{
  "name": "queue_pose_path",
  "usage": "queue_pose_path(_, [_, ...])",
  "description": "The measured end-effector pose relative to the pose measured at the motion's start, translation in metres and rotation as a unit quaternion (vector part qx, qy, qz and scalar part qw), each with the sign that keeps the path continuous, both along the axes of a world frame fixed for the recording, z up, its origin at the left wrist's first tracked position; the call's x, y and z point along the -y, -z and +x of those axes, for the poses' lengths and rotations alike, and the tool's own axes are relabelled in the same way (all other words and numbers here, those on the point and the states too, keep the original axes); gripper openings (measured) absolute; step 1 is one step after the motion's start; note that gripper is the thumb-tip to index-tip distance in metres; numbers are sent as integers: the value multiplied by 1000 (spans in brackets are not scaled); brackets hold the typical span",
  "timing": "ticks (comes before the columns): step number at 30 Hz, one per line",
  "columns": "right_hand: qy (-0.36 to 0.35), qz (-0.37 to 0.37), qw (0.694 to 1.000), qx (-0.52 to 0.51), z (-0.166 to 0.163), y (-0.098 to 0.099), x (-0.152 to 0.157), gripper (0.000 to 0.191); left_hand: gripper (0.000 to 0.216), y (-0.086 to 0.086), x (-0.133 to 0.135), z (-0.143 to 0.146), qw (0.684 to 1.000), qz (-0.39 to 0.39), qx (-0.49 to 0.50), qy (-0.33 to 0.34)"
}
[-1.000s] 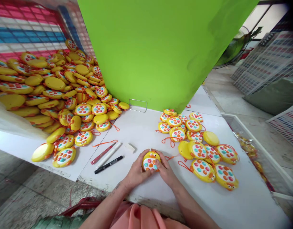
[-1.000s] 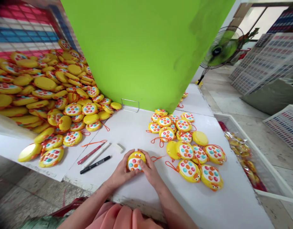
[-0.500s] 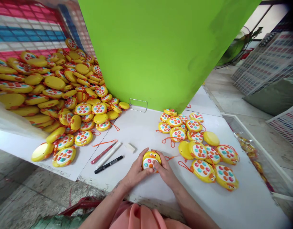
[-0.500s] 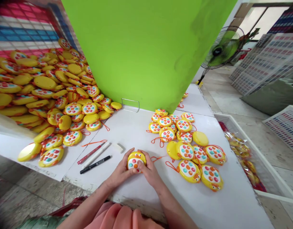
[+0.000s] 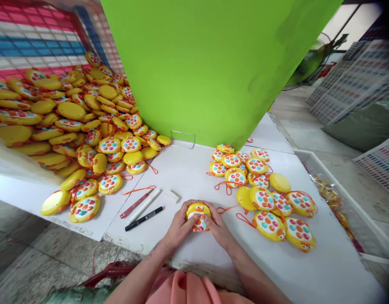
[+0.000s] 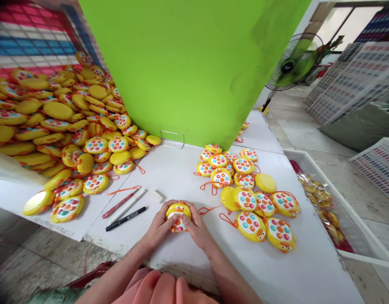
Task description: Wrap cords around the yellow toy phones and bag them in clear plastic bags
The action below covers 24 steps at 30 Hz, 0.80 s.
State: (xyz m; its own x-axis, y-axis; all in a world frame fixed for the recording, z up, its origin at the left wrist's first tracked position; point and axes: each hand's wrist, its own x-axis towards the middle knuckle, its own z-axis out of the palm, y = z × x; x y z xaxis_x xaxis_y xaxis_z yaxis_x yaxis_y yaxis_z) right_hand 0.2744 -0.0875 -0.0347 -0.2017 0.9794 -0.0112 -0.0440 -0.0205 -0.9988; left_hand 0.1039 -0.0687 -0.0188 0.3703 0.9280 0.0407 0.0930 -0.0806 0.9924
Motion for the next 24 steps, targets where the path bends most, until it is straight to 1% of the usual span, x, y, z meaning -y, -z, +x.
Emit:
queue_pose_path(4, [-8, 1, 1000, -4, 1, -2, 1, 44, 38, 3, -1, 1, 1000, -15, 20, -10])
queue_pose_path(9, [-8, -14, 1000, -23, 1, -2, -1, 49, 40, 2, -1, 0, 1000, -14, 7, -9])
queue_pose_path(11, [-1, -15, 1000, -15, 1, -2, -2, 46, 49, 2, -1, -1, 1000, -27, 16, 3])
queue_pose_path(14, [9, -21, 1000, -5, 1, -3, -3, 41, 75, 4, 0, -1, 997, -62, 48, 23])
queue_pose_path(16, [7, -24, 1000, -13, 1, -4, -3, 42, 86, 6, 0, -1, 995, -78, 58, 32])
queue_pose_path(21, [4, -23, 999, -24, 1, -6, -2, 42, 89, 6, -1, 0, 993, -92, 60, 38])
queue_pose_path(24, [17, -26, 999, -18, 0, -5, -2, 40, 100, 5, -2, -1, 990, -97, 81, 64])
